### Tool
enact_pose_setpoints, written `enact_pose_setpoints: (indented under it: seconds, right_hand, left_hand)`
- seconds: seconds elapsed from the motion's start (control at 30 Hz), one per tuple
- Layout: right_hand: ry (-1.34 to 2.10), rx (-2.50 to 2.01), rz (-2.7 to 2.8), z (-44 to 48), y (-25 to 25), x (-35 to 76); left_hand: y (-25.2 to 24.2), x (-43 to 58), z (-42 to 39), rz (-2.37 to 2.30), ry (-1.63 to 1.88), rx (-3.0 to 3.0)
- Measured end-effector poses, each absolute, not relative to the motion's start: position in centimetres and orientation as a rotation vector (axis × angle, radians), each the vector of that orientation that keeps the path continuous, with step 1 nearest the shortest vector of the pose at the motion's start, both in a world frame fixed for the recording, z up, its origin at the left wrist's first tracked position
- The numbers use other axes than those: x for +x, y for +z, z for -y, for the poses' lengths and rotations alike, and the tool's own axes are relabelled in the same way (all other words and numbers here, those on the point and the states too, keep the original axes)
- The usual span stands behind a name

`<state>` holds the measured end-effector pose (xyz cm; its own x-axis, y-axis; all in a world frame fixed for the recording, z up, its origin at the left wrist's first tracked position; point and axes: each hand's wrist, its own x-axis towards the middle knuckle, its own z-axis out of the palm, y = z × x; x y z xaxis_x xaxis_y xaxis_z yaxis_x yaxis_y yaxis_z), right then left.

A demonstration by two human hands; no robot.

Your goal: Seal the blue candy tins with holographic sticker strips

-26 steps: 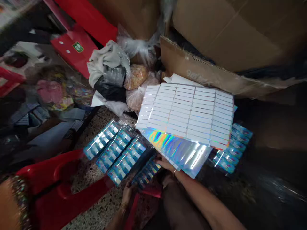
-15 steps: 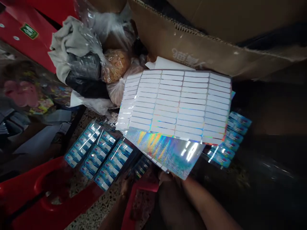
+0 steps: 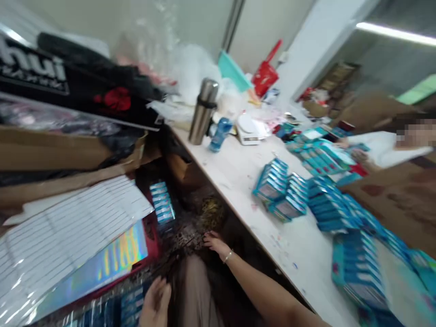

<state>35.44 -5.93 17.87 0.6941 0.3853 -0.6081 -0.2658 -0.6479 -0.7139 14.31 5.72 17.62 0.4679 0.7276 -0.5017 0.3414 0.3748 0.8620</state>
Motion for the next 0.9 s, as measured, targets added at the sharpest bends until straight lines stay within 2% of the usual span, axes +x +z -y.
enact_pose_setpoints:
  seconds: [0.13, 0.27, 0.37, 0.5, 0.7, 0.8, 0.9]
  right_hand:
    - [0.728, -1.895, 0.177, 13.4, 27.3, 31.3]
    - [0.295, -1.883, 0.328, 20.8, 34.3, 27.7]
    - [0.053, -1.899, 0.202, 25.9, 37.1, 26.5]
    - [-0.195, -1.879, 0.052, 32.7, 38.7, 24.9]
    - [-0.789, -2.212, -0.03, 44.7, 41.3, 23.7]
    - [-0.725, -2.575, -0.197, 49.9, 42.6, 25.4]
    - [-0.227, -2.843, -0.38, 52.7, 43.3, 28.0]
  left_hand:
    - [26.8, 24.8, -5.6, -0.646, 0.448, 1.451]
    - [33.7, 33.8, 0.5, -0.225, 0.48, 1.66]
    - [34.8, 38.0, 8.5, -0.103, 0.407, 1.76]
    - [33.6, 40.7, 17.8, -0.217, 0.426, 1.95]
    - [32.9, 43.3, 21.3, -0.473, 0.604, 1.994]
    - [33.0, 43.4, 21.5, -0.436, 0.634, 1.979]
    - [32.8, 41.4, 22.1, -0.455, 0.555, 2.074]
